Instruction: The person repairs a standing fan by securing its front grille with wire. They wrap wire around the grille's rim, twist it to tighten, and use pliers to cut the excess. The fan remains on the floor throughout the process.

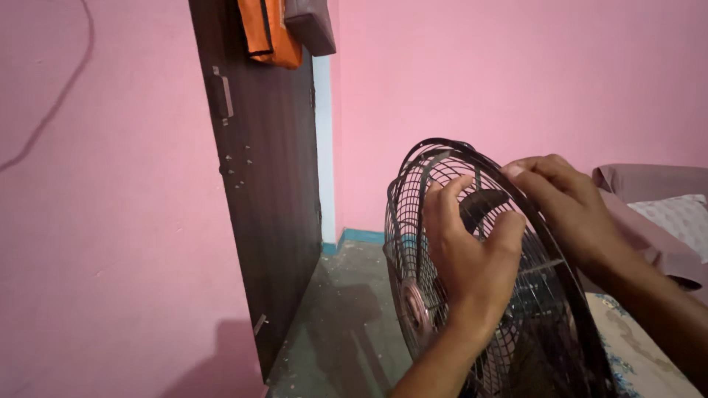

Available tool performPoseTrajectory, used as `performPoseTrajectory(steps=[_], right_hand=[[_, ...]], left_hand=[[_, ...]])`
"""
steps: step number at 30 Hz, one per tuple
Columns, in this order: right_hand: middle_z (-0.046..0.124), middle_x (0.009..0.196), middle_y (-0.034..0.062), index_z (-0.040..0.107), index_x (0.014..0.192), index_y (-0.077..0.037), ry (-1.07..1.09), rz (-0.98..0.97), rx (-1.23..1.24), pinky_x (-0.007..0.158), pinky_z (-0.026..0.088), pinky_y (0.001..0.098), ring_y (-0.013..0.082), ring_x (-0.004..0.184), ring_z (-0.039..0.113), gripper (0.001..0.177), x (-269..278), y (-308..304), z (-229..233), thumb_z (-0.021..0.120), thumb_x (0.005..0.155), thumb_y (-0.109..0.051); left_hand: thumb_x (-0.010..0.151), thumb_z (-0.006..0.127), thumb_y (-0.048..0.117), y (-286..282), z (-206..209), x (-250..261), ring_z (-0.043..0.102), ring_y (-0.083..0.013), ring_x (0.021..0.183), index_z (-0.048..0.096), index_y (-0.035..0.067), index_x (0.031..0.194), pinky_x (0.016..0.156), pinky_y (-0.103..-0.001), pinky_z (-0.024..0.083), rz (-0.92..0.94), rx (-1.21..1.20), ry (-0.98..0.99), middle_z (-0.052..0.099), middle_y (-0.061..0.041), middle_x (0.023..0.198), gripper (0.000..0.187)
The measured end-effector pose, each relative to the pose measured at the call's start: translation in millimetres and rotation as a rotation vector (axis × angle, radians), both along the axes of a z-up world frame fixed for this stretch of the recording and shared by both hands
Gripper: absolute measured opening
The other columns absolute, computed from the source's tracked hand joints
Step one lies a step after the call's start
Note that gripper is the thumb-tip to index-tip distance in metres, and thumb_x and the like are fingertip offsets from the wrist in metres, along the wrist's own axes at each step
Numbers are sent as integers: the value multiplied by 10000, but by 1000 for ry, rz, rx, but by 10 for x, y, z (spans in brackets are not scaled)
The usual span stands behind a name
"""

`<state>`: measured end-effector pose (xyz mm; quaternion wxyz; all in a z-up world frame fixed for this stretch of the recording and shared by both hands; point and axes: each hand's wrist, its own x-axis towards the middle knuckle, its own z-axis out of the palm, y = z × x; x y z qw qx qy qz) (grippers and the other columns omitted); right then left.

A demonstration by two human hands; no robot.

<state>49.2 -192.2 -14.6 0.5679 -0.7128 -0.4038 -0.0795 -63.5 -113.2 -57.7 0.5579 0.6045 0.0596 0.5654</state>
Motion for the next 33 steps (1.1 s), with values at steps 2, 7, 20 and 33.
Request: performPoseTrajectory(steps=[2,7,20,33], right_hand=[[649,1041,92,690,1192,-40,86,-24,-9,773,500,335,185,918,611,371,28,5,-17,565,992,-328],[592,1064,95,712,1160,-7,-32,-20,-15,774,498,332,183,918,600,361,79,2,-37,623,991,-314],[579,1070,65,727,1137,-41,-103,-83,-41,763,483,351,186,918,593,347,-27,-7,-23,650,964,-332],[559,1047,33,724,1104,-61,-47,-113,-79,802,497,338,157,953,589,345,-76,11,23,626,947,-352]], left_hand=[[716,678,226,-1,-6,13,552,-270,1224,590,37,1209,1058,-455,445,30,-3,-38,532,-128,1271,535],[761,670,209,-17,-40,90,600,-250,1185,601,44,1140,1054,-421,499,206,68,-134,588,-107,1212,419],[980,550,395,494,-199,377,537,-254,1205,591,87,1210,1021,-442,419,145,-175,146,571,-124,1284,387],[912,595,349,863,-216,345,575,-259,1218,646,210,1267,1015,-452,447,48,-249,398,498,-85,1426,385]])
